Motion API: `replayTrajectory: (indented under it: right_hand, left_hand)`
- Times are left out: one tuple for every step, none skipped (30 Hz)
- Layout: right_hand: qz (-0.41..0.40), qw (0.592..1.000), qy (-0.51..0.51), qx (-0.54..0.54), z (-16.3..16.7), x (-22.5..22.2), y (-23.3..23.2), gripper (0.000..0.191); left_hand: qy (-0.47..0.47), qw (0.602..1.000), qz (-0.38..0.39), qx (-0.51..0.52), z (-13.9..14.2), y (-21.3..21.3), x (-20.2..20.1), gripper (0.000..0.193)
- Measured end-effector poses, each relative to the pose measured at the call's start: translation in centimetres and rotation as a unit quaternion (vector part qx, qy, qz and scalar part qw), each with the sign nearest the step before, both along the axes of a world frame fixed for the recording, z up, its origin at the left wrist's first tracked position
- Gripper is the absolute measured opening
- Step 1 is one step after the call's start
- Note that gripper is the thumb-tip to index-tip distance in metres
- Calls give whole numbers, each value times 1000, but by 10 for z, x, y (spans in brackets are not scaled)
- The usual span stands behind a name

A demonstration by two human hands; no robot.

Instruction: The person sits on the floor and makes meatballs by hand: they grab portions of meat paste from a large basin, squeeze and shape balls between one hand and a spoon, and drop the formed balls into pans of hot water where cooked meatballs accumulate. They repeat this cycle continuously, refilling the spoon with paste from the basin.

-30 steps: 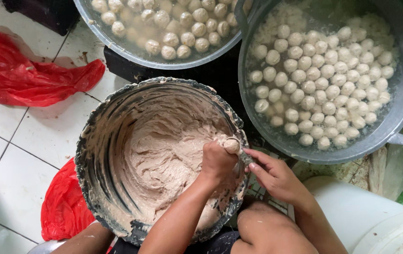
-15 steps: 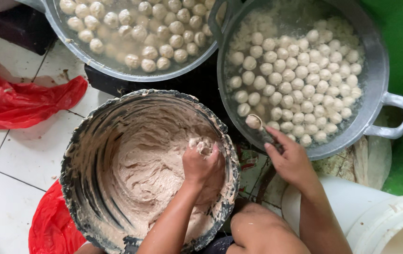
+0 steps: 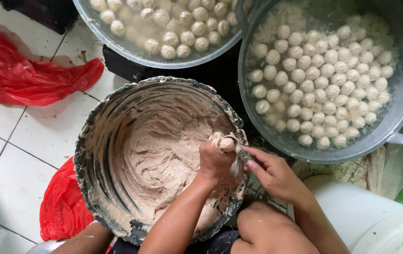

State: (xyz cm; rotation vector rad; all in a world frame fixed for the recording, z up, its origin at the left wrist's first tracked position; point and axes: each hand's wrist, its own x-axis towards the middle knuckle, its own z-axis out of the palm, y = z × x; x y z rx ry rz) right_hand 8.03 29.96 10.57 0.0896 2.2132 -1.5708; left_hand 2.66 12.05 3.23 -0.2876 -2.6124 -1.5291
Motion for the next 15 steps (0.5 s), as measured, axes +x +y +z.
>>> replayTrajectory:
  right_hand:
    - [-2,999,-40,-3,-1,-1,-2,43]
    - [-15,995,-94,-34,-2,-2,-2,45]
    - [-28,987,-147,-64,-3,-4,-2,47]
    - [-39,975,-199,-94,-3,-6,-1,48]
    - [-43,972,-207,-101,-3,-10,1,49]
    - [-46,970,-213,-108,-3,-13,3,49]
    - [-49,968,-218,-115,-3,-17,6,50]
    - [-42,974,-196,-104,-3,-22,10,50]
    - [-37,979,-175,-95,-3,-27,14,51]
    - [-33,984,-151,-85,-3,-32,18,51]
    - [-68,984,-149,-72,-3,-38,21,52]
    - [-103,982,-147,-59,-3,-43,25,52]
    - [-137,979,-146,-47,-3,-48,28,53]
    - [-146,979,-142,7,-4,-52,30,54]
    - [-154,976,-138,61,-4,-57,32,55]
  left_hand:
    - [-11,1000,-3,-8,4,-1,0,10]
    - [-23,1000,-5,-16,8,-2,0,9]
    - [-34,999,-7,-24,12,-2,0,8]
    - [-127,990,-12,-65,15,-2,-1,16]
    - [-218,970,-17,-106,18,-3,-4,24]
    - [-306,941,-23,-145,19,-5,-8,33]
    - [-321,921,-19,-221,17,-10,-18,51]
    - [-334,895,-15,-296,13,-18,-30,70]
    - [-346,862,-12,-370,6,-29,-40,89]
    - [-381,844,10,-377,-3,-46,-53,89]
    - [-414,825,31,-383,-13,-69,-65,90]
    - [-271,846,112,-446,-24,-93,-74,92]
    - [-122,841,193,-491,-36,-110,-80,93]
    - [-287,856,186,-388,-46,-127,-82,78]
    - [-441,839,172,-269,-56,-137,-79,70]
